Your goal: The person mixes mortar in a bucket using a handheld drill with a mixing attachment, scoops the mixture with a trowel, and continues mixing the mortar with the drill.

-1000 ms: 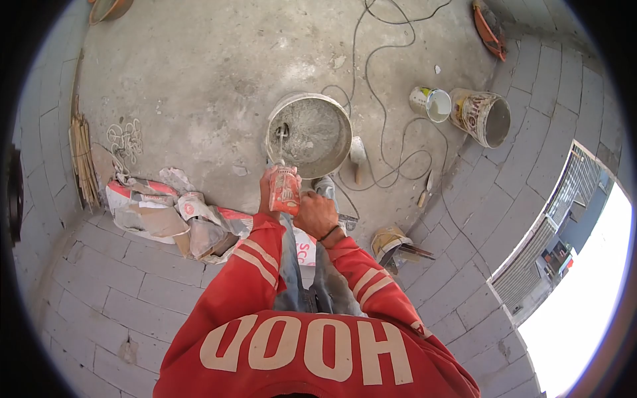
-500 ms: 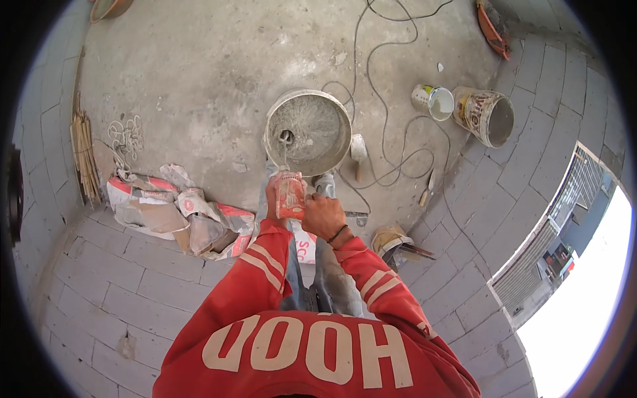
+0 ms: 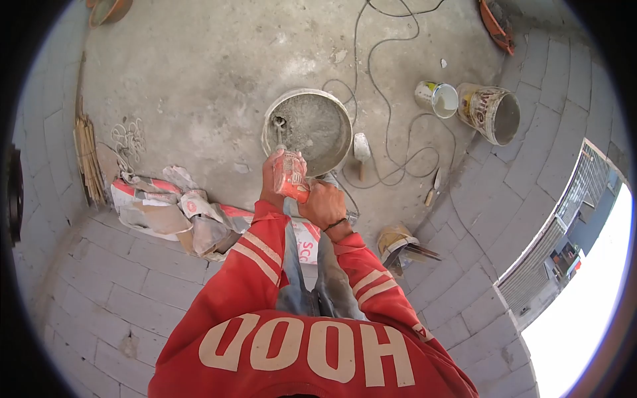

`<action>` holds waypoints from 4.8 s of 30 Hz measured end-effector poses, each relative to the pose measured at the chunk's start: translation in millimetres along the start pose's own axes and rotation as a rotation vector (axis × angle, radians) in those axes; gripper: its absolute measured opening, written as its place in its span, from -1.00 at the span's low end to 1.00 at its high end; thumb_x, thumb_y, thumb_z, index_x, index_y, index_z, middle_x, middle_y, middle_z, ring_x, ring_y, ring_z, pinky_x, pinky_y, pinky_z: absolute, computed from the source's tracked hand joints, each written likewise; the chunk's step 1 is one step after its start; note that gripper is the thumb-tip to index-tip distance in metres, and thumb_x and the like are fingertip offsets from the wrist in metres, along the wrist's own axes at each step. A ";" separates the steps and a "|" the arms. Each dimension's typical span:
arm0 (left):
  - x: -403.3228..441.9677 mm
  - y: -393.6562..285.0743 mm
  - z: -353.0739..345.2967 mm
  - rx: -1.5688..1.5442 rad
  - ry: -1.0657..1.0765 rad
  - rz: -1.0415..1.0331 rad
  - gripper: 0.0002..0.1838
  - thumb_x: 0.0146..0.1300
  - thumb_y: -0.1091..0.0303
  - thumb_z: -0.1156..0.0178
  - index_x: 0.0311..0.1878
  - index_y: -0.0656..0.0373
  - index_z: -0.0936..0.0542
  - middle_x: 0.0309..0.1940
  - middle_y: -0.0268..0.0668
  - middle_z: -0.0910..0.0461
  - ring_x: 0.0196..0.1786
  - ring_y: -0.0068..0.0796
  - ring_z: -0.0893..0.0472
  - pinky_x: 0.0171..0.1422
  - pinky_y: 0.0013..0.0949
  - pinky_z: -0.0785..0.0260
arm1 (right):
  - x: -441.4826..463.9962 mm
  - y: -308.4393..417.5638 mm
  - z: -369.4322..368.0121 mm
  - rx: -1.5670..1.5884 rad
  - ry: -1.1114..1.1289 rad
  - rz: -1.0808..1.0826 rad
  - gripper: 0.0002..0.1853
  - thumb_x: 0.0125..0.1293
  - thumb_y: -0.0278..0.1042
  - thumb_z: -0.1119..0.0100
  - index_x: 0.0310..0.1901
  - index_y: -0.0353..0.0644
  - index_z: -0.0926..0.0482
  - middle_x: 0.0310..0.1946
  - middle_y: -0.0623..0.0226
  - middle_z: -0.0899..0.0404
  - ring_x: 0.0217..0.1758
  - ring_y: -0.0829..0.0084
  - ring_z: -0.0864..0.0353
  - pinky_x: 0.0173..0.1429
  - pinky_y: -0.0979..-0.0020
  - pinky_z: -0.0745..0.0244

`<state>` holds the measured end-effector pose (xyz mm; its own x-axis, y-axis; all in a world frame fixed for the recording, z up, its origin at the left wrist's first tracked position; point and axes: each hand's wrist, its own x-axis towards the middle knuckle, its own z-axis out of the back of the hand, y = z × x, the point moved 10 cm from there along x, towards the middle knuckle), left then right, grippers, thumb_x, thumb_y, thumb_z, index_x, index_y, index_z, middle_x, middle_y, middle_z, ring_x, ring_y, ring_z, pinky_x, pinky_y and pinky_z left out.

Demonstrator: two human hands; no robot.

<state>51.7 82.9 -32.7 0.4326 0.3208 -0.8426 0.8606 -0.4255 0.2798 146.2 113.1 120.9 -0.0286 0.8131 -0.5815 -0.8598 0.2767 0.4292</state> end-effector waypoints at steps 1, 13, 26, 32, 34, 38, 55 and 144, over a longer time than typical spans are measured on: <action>10.0 -4.7 -5.7 0.073 0.009 0.022 -0.68 0.31 0.19 -0.34 -0.08 0.26 -0.61 -0.17 -0.10 -0.69 -0.14 -0.08 -0.71 0.07 -0.01 -0.65 | 5.0 -2.8 1.8 0.017 -0.034 -0.024 -0.76 0.15 -0.22 -0.36 -0.31 -0.24 -0.68 -0.32 -0.03 -0.76 -0.25 -0.14 -0.78 -0.15 -0.07 -0.67; 60.5 51.5 -71.7 0.237 -0.104 0.065 -0.71 0.26 0.25 -0.37 -0.06 0.13 -0.54 -0.15 -0.12 -0.65 -0.07 -0.06 -0.69 0.27 0.13 -0.60 | 16.9 -78.6 51.4 0.142 -0.183 -0.199 -0.71 0.10 -0.24 -0.43 -0.23 -0.26 -0.71 -0.33 -0.10 -0.74 -0.21 -0.17 -0.75 -0.12 -0.01 -0.64; 71.8 140.1 -1.6 0.434 -0.177 0.272 -0.70 0.26 0.17 -0.35 -0.11 0.13 -0.53 -0.23 -0.19 -0.62 -0.26 -0.12 -0.68 -0.13 -0.02 -0.65 | -67.2 -142.0 19.9 0.257 -0.227 -0.447 -0.74 0.12 -0.25 -0.42 -0.25 -0.27 -0.73 -0.34 -0.16 -0.73 -0.23 -0.24 -0.74 -0.14 -0.06 -0.63; 37.1 143.4 40.0 0.414 -0.219 0.205 -0.65 0.25 0.15 -0.36 -0.08 0.17 -0.52 -0.20 -0.14 -0.63 -0.28 -0.14 -0.68 -0.16 -0.07 -0.65 | -99.5 -138.8 -8.6 0.284 -0.130 -0.456 -0.74 0.08 -0.27 -0.42 -0.26 -0.27 -0.71 -0.36 -0.15 -0.73 -0.24 -0.24 -0.74 -0.13 -0.06 -0.63; 28.1 136.3 44.3 0.405 -0.153 0.172 -0.63 0.26 0.14 -0.37 -0.05 0.14 -0.50 -0.17 -0.11 -0.62 -0.29 -0.14 -0.68 -0.18 -0.09 -0.65 | -103.3 -128.6 -8.4 0.270 -0.106 -0.460 -0.72 0.09 -0.26 -0.44 -0.25 -0.27 -0.71 -0.37 -0.14 -0.73 -0.25 -0.24 -0.74 -0.12 -0.06 -0.63; 7.0 111.5 49.0 0.361 -0.237 0.077 -0.69 0.24 0.15 -0.35 -0.15 0.12 -0.51 -0.26 -0.15 -0.63 -0.31 -0.15 -0.68 -0.18 -0.09 -0.65 | -94.4 -105.8 -15.4 0.270 -0.049 -0.393 -0.72 0.14 -0.21 -0.43 -0.25 -0.27 -0.70 -0.31 -0.09 -0.75 -0.21 -0.21 -0.75 -0.08 -0.06 -0.65; 20.0 27.3 19.2 0.323 -0.167 -0.040 -0.73 0.24 0.17 -0.35 -0.19 0.12 -0.53 -0.24 -0.12 -0.64 -0.27 -0.07 -0.68 -0.13 0.01 -0.65 | -34.9 -66.4 -19.7 0.256 -0.104 -0.217 -0.71 0.13 -0.23 -0.42 -0.18 -0.25 -0.75 -0.25 -0.06 -0.78 -0.19 -0.19 -0.77 -0.09 -0.06 -0.66; 34.5 46.8 43.1 0.393 -0.168 0.130 -0.73 0.26 0.18 -0.39 -0.14 0.09 -0.55 -0.25 -0.21 -0.64 -0.29 -0.14 -0.70 -0.18 -0.01 -0.65 | -56.0 -82.1 -45.8 0.377 -0.174 -0.407 -0.72 0.10 -0.22 -0.48 -0.25 -0.25 -0.74 -0.36 -0.13 -0.74 -0.22 -0.21 -0.77 -0.13 -0.06 -0.64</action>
<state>95.3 37.6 -68.5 0.4529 0.1152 -0.8841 0.6204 -0.7529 0.2197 195.0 21.4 86.6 0.3778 0.6667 -0.6425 -0.5423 0.7218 0.4301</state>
